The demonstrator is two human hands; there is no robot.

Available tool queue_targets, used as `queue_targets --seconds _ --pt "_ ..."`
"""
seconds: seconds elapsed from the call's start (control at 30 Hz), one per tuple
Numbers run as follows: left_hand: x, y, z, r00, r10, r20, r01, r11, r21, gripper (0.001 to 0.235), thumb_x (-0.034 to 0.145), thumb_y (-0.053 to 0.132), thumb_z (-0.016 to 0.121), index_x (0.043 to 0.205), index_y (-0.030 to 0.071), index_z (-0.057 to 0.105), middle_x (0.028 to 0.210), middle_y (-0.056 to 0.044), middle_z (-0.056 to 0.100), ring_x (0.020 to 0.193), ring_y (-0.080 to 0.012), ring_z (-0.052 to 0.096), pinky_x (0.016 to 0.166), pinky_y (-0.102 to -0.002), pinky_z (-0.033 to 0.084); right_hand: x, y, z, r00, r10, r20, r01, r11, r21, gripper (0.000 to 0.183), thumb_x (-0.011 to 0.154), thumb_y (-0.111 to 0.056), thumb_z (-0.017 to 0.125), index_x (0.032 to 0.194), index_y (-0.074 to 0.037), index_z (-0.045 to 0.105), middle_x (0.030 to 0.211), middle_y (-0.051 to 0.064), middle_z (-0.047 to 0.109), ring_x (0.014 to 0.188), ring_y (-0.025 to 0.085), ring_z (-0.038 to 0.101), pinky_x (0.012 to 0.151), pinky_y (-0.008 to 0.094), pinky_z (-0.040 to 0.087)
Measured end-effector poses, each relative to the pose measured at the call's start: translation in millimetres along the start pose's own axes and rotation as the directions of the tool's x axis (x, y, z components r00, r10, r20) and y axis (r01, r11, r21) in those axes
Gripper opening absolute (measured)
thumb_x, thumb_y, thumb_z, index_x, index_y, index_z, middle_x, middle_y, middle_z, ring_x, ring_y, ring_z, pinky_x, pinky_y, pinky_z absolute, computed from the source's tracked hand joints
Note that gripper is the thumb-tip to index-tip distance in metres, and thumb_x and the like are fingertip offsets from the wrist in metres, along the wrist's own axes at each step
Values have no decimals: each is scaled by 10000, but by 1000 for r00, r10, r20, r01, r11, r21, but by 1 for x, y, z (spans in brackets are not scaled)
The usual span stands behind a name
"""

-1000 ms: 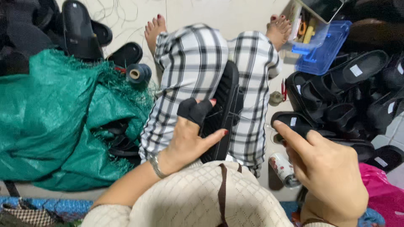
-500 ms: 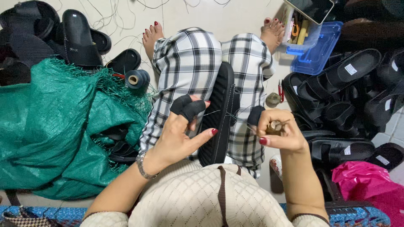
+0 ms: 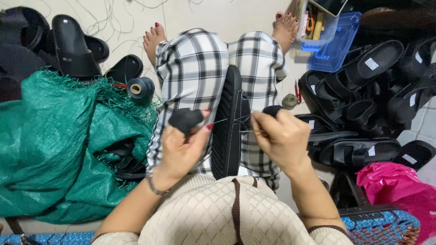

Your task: The person sits on the floor and sews a black shoe sole using a needle and thread. They hold the shoe with one hand and push the needle through the sole with the other, pulling the thread tight repeatedly.

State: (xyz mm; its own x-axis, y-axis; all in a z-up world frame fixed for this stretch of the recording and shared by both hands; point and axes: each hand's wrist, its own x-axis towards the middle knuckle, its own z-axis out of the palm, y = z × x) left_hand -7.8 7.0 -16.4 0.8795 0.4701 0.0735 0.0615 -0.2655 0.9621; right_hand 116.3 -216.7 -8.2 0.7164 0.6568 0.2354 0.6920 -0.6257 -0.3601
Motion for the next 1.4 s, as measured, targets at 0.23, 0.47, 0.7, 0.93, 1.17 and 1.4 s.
queue_targets --seconds 0.23,0.47,0.7,0.93,1.17,1.4 --pt "30 -4 -144 994 -112 -11 74 580 812 558 982 4 716 1464 -136 473 1467 -449 295 1332 -648 358 1056 -639 377 -26 102 -73 912 155 -379 -275 918 -286 392 890 184 723 1276 118 721 1164 333 710 1077 485 635 959 502 488" --pt "22 13 -57 958 64 281 -226 772 594 326 979 277 710 988 -34 611 942 -260 598 899 -476 604 812 -538 453 20 -1 -20 982 30 185 -120 856 502 347 868 -157 763 1211 -111 753 645 103 660 583 244 590 632 347 499" --pt "18 19 -14 729 -37 683 392 841 -373 290 910 207 705 1109 3 651 702 -52 691 630 -136 654 570 -276 564 34 2 -14 963 -103 251 -240 107 965 101 873 -73 681 818 -39 758 777 135 664 513 130 491 513 264 449" --pt "-9 -10 -5 912 186 365 -383 702 600 585 931 549 653 592 74 611 539 -144 435 555 -383 555 485 -435 427 39 10 26 926 299 229 -226 -45 973 158 974 -48 624 833 19 647 452 87 479 304 101 350 334 232 339" --pt "-5 0 -65 744 -214 632 151 977 153 449 940 200 693 576 20 501 517 -239 488 525 -415 578 461 -398 415 44 28 15 745 501 441 -522 26 852 69 902 -92 714 894 -56 655 510 129 592 313 89 452 328 198 319" --pt "58 -31 -117 964 -210 166 -95 309 946 435 974 452 699 1130 50 639 1079 -276 581 1000 -474 560 825 -550 434 20 41 -28 908 -234 346 131 946 297 476 987 -77 589 1445 -200 545 1029 74 506 642 215 446 639 377 400"
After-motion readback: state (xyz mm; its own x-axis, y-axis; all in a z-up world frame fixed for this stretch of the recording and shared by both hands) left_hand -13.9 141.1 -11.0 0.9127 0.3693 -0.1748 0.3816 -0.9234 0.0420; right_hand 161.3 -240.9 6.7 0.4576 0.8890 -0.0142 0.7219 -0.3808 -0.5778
